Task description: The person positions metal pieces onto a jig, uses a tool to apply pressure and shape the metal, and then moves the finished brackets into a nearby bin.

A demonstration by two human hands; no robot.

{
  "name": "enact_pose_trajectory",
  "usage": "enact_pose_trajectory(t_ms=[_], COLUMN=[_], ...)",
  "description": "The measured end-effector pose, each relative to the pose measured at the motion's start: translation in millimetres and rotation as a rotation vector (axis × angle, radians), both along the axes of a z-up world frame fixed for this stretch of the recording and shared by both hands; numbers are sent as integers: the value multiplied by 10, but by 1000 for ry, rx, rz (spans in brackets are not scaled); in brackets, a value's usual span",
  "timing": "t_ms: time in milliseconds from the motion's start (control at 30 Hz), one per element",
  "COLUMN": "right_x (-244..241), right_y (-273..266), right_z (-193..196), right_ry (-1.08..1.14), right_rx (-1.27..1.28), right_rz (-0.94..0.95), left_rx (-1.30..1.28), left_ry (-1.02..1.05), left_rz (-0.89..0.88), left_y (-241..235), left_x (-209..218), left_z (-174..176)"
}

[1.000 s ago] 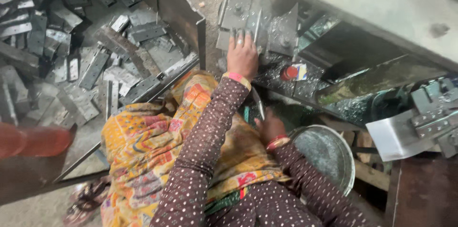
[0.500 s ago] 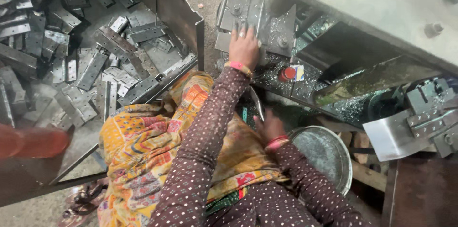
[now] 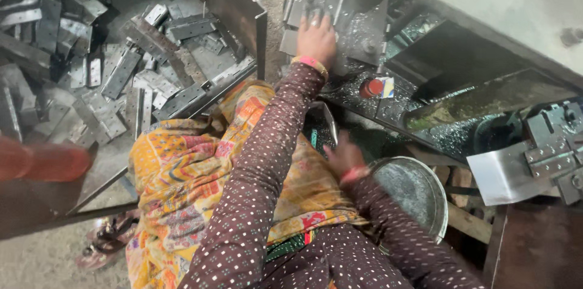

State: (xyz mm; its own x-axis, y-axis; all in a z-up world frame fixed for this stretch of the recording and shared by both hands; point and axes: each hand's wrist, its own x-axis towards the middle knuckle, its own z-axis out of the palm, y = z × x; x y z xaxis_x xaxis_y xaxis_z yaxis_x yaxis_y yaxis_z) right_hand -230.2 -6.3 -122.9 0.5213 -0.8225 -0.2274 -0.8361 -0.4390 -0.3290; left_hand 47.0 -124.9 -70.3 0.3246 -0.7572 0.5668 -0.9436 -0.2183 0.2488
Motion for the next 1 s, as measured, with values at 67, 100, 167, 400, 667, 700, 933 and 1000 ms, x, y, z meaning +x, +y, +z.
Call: enact_pose_trajectory(t_ms=[67, 100, 167, 400, 667, 700, 933, 1000], right_x=[-59, -120, -189, 51, 216, 224, 256, 285], right_y=[65, -8, -16, -183, -99, -105, -44, -30], right_z=[-261, -305, -300, 736, 1009, 1001, 1023, 1016], right_ry=[-70, -98, -151, -338, -425, -419, -397, -371], right_rx=[-57, -78, 22, -345, -247, -248, -293, -250], right_rz=[-11, 11, 24, 119, 117, 110, 92, 30], left_rx=[146, 124, 152, -147, 219, 212, 190, 120], left_ry=[21, 91, 53, -14, 29, 20, 125, 116], left_rz=[-16, -73, -130, 7, 580, 555, 533, 459], left_y=[-48, -137, 35, 1521, 2808, 2844, 2898, 2805], left_x=[75, 74, 39, 448, 1527, 1564, 1277, 1075], left_z=[-109, -80, 20, 95, -1113, -1180, -434, 104])
